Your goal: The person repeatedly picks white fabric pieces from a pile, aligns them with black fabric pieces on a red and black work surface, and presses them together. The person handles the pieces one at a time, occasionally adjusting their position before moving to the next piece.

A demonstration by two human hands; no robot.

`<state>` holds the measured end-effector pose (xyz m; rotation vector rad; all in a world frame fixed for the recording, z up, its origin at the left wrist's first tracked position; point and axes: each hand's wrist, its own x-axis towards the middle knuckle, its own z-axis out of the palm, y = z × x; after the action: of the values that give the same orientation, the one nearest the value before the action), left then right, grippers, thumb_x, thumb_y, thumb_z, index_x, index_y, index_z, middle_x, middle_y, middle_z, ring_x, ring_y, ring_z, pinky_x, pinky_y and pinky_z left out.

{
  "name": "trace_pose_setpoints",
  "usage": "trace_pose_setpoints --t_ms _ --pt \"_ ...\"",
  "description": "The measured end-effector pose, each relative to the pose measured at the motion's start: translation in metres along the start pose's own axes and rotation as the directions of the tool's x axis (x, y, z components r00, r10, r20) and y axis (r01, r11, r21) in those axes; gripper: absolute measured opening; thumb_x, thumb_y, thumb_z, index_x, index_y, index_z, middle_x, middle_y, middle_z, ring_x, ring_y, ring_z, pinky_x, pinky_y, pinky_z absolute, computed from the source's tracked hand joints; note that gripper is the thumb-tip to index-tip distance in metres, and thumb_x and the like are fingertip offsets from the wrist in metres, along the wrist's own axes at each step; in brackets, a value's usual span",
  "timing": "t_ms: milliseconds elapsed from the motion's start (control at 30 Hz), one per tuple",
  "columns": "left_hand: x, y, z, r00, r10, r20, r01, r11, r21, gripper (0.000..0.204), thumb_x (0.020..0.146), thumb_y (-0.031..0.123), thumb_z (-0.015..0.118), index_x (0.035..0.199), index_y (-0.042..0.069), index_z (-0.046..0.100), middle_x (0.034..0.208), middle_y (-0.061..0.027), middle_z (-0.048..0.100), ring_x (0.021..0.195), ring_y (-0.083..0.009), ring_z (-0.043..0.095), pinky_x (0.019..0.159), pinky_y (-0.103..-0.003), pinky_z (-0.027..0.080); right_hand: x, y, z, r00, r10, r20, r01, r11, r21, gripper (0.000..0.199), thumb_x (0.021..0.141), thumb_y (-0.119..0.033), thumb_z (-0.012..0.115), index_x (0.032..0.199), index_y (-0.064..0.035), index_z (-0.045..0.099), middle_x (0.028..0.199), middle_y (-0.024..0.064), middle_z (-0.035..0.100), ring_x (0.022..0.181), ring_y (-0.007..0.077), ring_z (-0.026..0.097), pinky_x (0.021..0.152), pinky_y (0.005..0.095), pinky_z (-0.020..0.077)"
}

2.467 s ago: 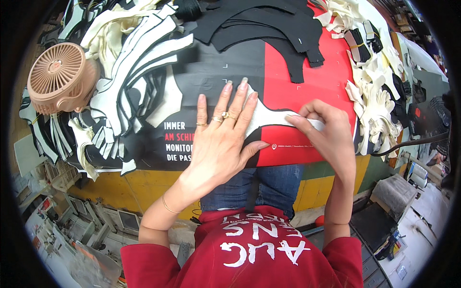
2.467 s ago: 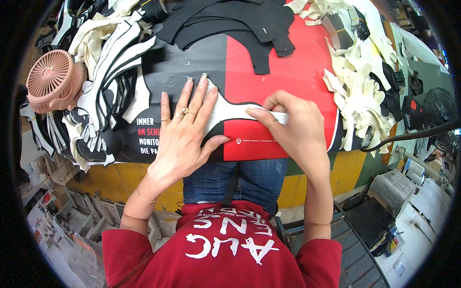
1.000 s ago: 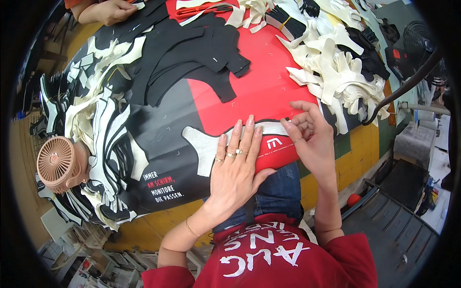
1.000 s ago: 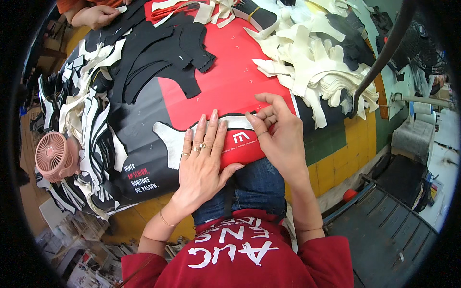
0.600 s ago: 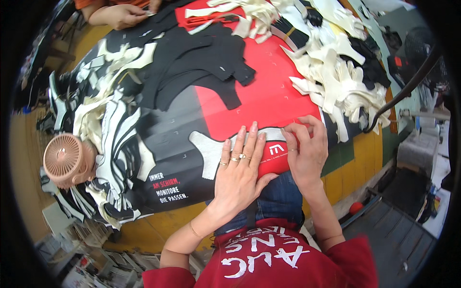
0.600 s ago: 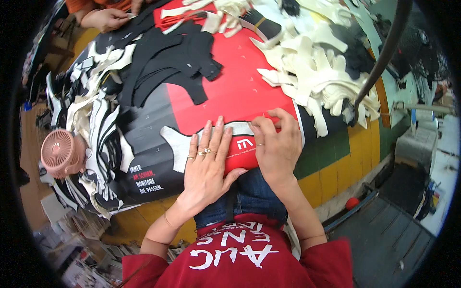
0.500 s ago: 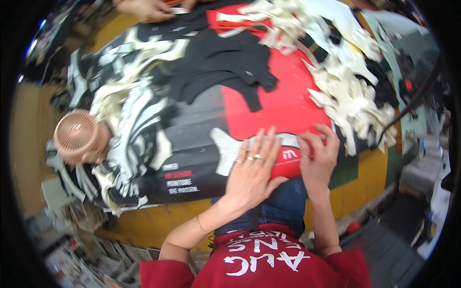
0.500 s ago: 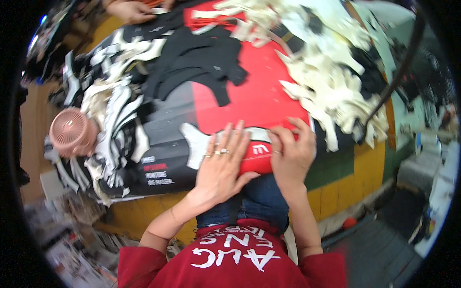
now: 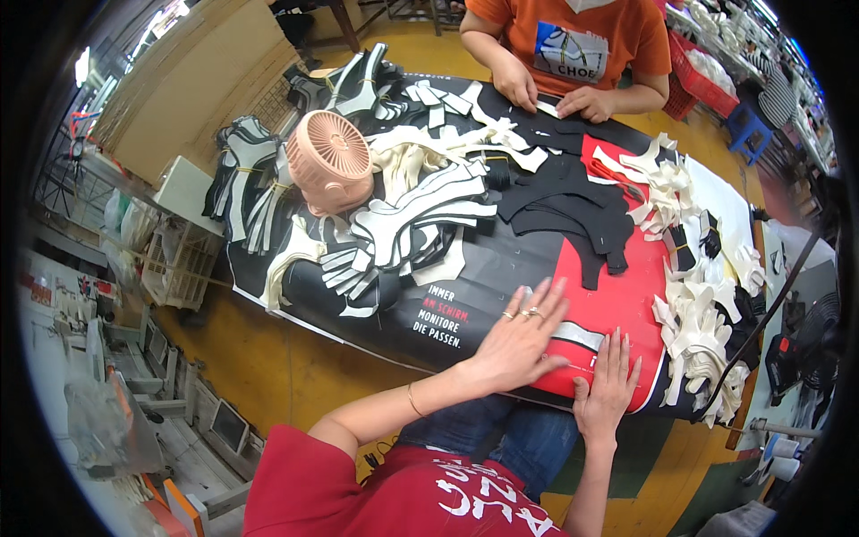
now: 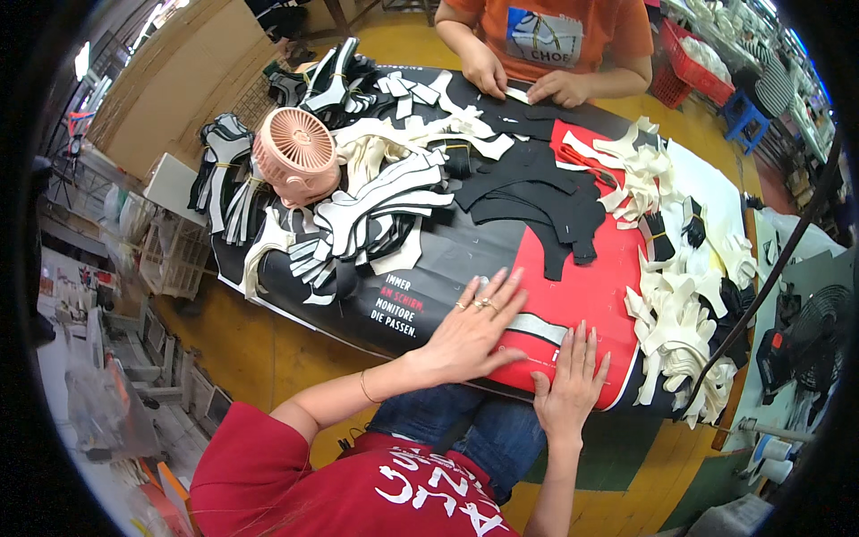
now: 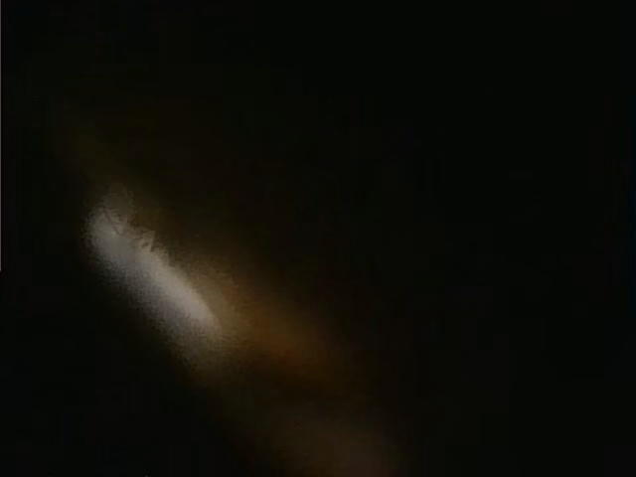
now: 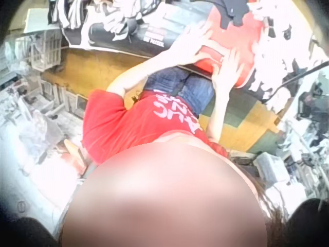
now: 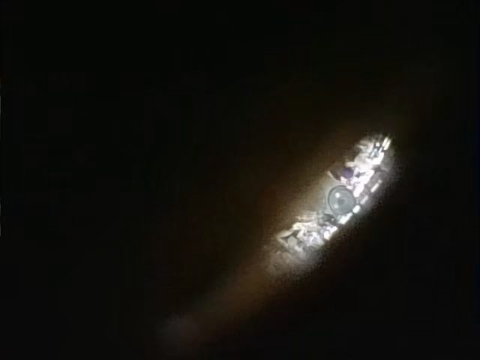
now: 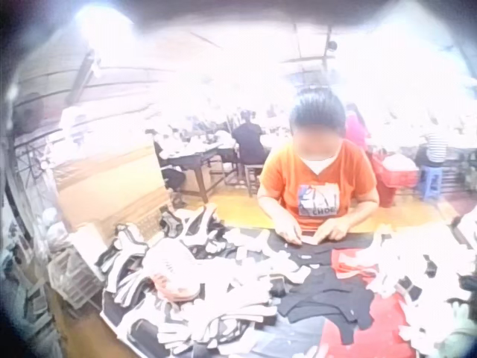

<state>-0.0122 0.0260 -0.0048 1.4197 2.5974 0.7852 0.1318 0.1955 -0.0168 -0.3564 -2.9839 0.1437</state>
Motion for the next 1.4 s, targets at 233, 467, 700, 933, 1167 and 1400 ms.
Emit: trace_pose_setpoints --t_ms 233,467,700,933,1167,1400 --pt "-0.045 -0.003 -0.010 0.993 0.065 0.100 -0.076 0.992 0.105 0.086 0.091 0.053 0.062 0.152 0.000 0.033 0.160 -0.0229 0.027 0.149 -0.0379 0.025 0.119 -0.055 0.021 -0.014 -0.006 0.001 0.994 0.066 -0.088 -0.051 0.986 0.161 0.061 0.103 -0.052 0.040 0.141 -0.0063 0.055 0.158 0.0213 0.035 0.149 0.0373 0.026 0.122 0.0536 0.0117" --pt "-0.072 -0.015 -0.038 0.996 0.013 0.089 -0.027 0.986 0.162 0.051 0.093 0.023 0.065 0.139 0.007 0.053 0.147 -0.0158 0.051 0.138 -0.0305 0.047 0.117 -0.054 0.026 -0.024 0.010 0.002 0.948 0.215 -0.235 -0.145 0.948 0.285 0.057 0.105 -0.047 0.040 0.136 -0.0031 0.059 0.156 0.0228 0.036 0.148 0.0417 0.027 0.120 0.0528 0.0206" --pt "-0.050 -0.088 -0.141 0.904 0.026 -0.426 0.267 0.745 0.611 0.051 0.096 0.021 0.059 0.143 0.004 0.050 0.142 -0.0178 0.055 0.137 -0.0317 0.047 0.121 -0.052 0.018 -0.015 0.024 -0.005 0.923 0.244 -0.297 -0.146 0.937 0.317 0.047 0.103 -0.039 0.050 0.129 -0.0027 0.064 0.153 0.0236 0.039 0.144 0.0409 0.033 0.117 0.0509 0.0266" --pt "-0.018 -0.089 -0.120 0.948 -0.186 -0.258 0.295 0.818 0.494 0.065 0.091 0.040 0.067 0.139 -0.001 0.052 0.151 -0.0279 0.040 0.143 -0.0389 0.036 0.121 -0.056 0.008 -0.003 0.014 0.007 0.897 0.255 -0.360 -0.174 0.954 0.243 0.043 0.100 -0.042 0.054 0.125 -0.0096 0.069 0.146 0.0199 0.051 0.138 0.0360 0.045 0.114 0.0475 0.0315" --pt "0.105 -0.049 -0.051 0.956 0.197 -0.216 -0.177 0.978 0.108 0.041 0.091 0.028 0.071 0.122 0.003 0.066 0.132 -0.0168 0.063 0.123 -0.0352 0.058 0.109 -0.046 0.041 -0.005 0.016 0.020 0.810 0.232 -0.538 -0.145 0.969 0.199 0.035 0.097 -0.036 0.055 0.111 -0.0113 0.076 0.133 0.0144 0.064 0.129 0.0301 0.057 0.110 0.0424 0.0359" --pt "0.149 -0.044 -0.007 0.995 0.084 -0.055 -0.079 0.994 0.079 0.057 0.085 0.034 0.076 0.130 0.002 0.062 0.141 -0.0234 0.054 0.131 -0.0369 0.051 0.111 -0.046 0.038 -0.003 0.015 0.020 0.813 0.246 -0.528 -0.136 0.961 0.239 0.032 0.093 -0.031 0.059 0.109 -0.0104 0.076 0.127 0.0138 0.068 0.123 0.0292 0.061 0.109 0.0416 0.0367"
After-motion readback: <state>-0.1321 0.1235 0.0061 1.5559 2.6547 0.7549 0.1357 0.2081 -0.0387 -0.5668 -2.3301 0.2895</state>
